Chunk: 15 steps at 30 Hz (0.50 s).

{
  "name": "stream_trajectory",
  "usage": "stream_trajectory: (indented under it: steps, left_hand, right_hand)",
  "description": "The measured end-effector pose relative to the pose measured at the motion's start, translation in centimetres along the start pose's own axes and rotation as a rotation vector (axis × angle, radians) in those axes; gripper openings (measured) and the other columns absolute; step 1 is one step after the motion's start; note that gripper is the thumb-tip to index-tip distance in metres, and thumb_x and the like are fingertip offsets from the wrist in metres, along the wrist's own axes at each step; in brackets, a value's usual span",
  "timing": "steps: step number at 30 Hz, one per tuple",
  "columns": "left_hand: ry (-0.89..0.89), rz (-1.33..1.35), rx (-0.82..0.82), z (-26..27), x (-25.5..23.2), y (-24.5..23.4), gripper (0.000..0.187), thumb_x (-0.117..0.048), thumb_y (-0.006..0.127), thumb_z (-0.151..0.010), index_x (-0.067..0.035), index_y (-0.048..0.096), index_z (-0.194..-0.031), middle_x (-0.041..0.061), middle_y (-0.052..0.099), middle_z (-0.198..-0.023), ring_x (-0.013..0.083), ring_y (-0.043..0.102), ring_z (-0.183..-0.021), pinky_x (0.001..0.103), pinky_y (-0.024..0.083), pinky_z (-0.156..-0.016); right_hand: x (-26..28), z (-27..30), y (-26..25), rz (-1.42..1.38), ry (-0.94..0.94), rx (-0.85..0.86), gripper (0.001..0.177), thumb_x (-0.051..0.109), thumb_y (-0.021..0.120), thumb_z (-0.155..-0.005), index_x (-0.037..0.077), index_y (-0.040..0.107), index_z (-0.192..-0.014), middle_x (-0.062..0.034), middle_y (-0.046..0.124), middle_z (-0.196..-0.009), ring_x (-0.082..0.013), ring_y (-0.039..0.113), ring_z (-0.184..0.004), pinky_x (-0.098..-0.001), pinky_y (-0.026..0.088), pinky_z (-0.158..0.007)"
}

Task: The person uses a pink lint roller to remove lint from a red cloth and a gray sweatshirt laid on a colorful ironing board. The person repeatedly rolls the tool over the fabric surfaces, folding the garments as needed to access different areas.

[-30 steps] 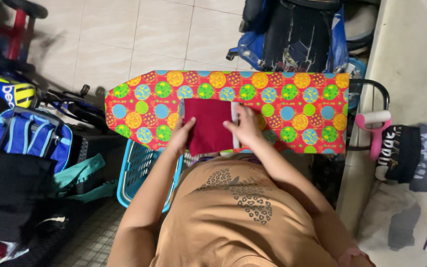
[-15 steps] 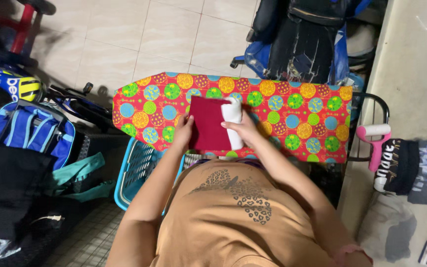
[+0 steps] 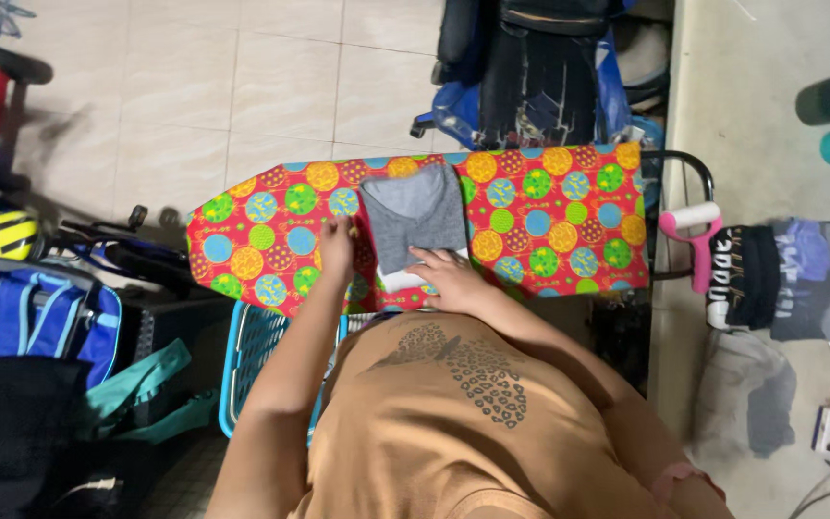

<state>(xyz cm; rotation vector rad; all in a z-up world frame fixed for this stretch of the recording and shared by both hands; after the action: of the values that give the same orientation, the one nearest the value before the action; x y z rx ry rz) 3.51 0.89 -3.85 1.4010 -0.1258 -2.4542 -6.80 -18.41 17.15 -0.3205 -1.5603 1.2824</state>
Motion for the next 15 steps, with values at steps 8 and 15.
stream_trajectory:
  steps: [8, 15]
  left_hand:
    - [0.293, -0.818, 0.090, 9.5, -3.3, 3.2, 0.036, -0.035, 0.071, -0.098, -0.001, 0.064, -0.087, 0.013, 0.063, -0.075, 0.0289, 0.062, -0.070, 0.042, 0.049, -0.067]
    - [0.415, -0.632, 0.030, 12.0, -3.6, 2.4, 0.023, -0.023, 0.063, -0.100, 0.000, 0.057, -0.104, 0.021, 0.062, -0.081, 0.0378, 0.060, -0.073, 0.047, 0.048, -0.069]
  right_hand:
    - [-12.4, 3.7, 3.0, -0.280, 0.537, -0.567, 0.038, 0.024, 0.075, -0.086, 0.008, 0.066, -0.120, -0.0129, 0.065, -0.118, -0.0303, 0.067, -0.104, -0.0406, 0.056, -0.092]
    - [-15.9, 5.0, 7.3, -0.166, 0.622, -0.390, 0.028, 0.028, 0.069, -0.097, 0.003, 0.064, -0.107, -0.0190, 0.068, -0.098, -0.0379, 0.065, -0.095, -0.0472, 0.051, -0.082]
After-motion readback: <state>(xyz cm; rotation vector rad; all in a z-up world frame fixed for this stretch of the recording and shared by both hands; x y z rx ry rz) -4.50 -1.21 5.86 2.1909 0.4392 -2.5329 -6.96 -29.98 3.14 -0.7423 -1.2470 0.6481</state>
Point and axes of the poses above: each hand's wrist, its own z-axis away from the middle knuckle, its own y-axis out of the palm, x = y × z, the point moved 6 cm from there along -z, towards the middle knuckle
